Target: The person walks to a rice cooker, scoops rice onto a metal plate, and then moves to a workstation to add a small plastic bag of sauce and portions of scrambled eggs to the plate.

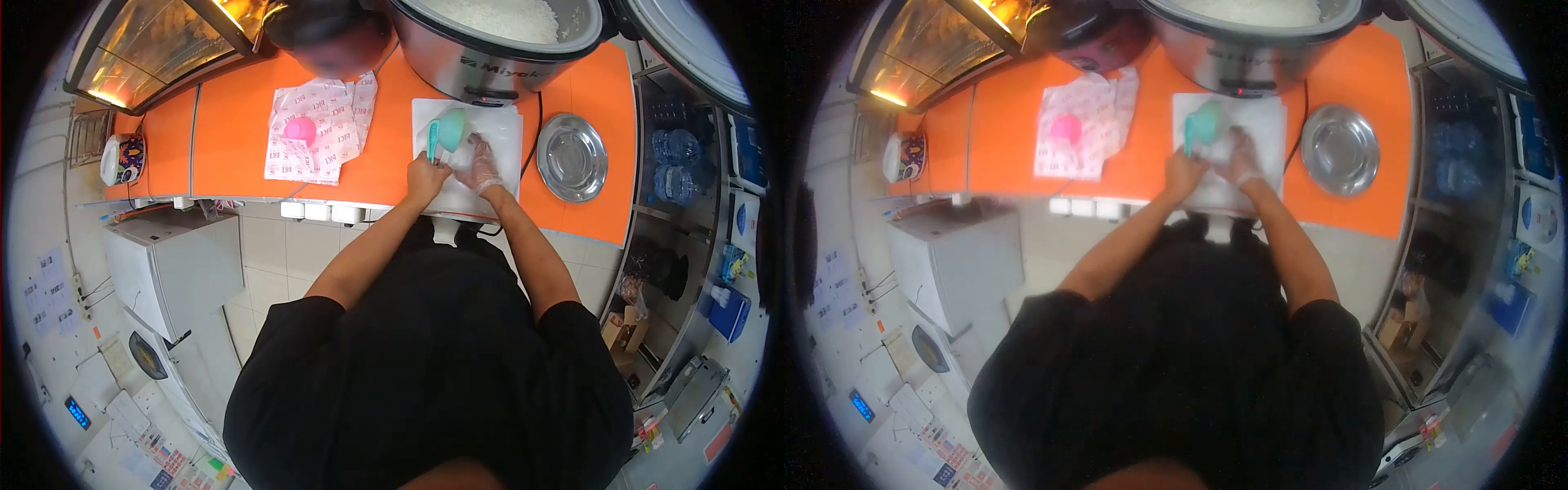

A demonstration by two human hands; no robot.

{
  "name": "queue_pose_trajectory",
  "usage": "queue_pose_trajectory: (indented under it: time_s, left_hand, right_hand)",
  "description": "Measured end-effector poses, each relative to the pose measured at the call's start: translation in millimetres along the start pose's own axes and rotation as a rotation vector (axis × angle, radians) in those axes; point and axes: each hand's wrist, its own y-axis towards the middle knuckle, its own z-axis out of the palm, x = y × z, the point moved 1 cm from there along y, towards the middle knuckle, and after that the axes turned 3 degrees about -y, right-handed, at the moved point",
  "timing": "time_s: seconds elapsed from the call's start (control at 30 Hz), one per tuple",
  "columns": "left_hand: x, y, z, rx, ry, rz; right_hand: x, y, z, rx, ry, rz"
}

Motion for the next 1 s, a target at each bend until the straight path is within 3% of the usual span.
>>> queue_pose_trajectory:
  time_s: [0.07, 0.2, 0.3, 0.37, 0.4, 0.43, 0.47, 0.5, 0.53, 0.6, 0.63, 0.7, 0.73, 0.8, 0.87, 0.9, 0.97, 1.0]
  left_hand:
    - [2.7, -3.8, 1.2, -0.023, 0.045, -0.004]
    - [6.5, -4.7, 4.2, -0.068, 0.000, 0.026]
    - [8.4, -14.3, -2.7, -0.074, -0.025, 0.071]
    - [-12.1, -21.1, -17.1, -0.061, -0.019, 0.100]
    - [-28.6, -28.6, -26.0, 0.079, -0.214, -0.046]
    - [-43.9, -38.8, -32.9, 0.221, -0.408, -0.189]
    - [-51.6, -46.4, -34.8, 0.218, -0.414, -0.180]
    - [-58.7, -49.6, -35.7, 0.344, -0.517, -0.201]
    - [-66.5, -53.9, -38.6, 0.470, -0.617, -0.217]
    - [-88.0, -61.9, -43.0, 0.599, -0.697, -0.302]
    - [-100.4, -61.0, -49.1, 0.704, -0.682, -0.259]
    - [-118.2, -57.7, -55.5, 0.855, -0.605, -0.091]
    - [-131.3, -54.0, -62.1, 0.853, -0.610, -0.080]
    - [-171.2, -48.4, -87.1, 0.900, -0.128, 0.213]
    - [-204.5, -31.8, -130.5, 0.829, -0.171, 0.385]
    - [-206.1, -13.6, -147.1, 0.640, -0.198, 0.411]
    - [-218.8, 31.6, -181.6, 0.200, -0.280, 0.453]
    - [-219.5, 62.7, -192.1, 0.029, -0.308, 0.452]
  right_hand:
    - [-3.6, -1.4, -13.5, 0.093, 0.308, 0.159]
    - [-5.8, -7.7, -35.8, -0.072, 0.196, 0.112]
    - [1.8, -21.4, -45.9, -0.059, 0.219, 0.223]
    - [0.8, -23.9, -47.0, 0.115, 0.468, 0.419]
    - [4.2, -26.8, -48.0, 0.111, 0.466, 0.416]
    - [16.5, -32.6, -50.5, 0.156, 0.668, 0.433]
    - [29.6, -37.6, -57.0, 0.201, 0.867, 0.444]
    - [50.4, -38.8, -82.6, 0.315, 0.906, 0.463]
    - [69.3, -42.7, -107.5, 0.430, 0.941, 0.478]
    - [48.7, -50.6, -89.5, 0.609, 0.721, 0.468]
    - [46.6, -55.1, -95.7, 0.597, 0.711, 0.453]
    - [48.2, -59.8, -110.9, 0.408, 0.701, 0.162]
    - [57.2, -53.3, -136.2, 0.375, 0.772, 0.163]
    - [82.0, -28.6, -207.2, 0.271, 0.962, 0.203]
    - [95.7, 4.5, -279.0, 0.149, 1.023, 0.174]
    - [96.7, 23.1, -322.5, 0.301, 0.719, 0.210]
    - [87.9, 79.1, -364.0, 0.033, -0.854, -0.343]
    - [69.2, 105.6, -366.6, 0.181, -0.587, -0.285]
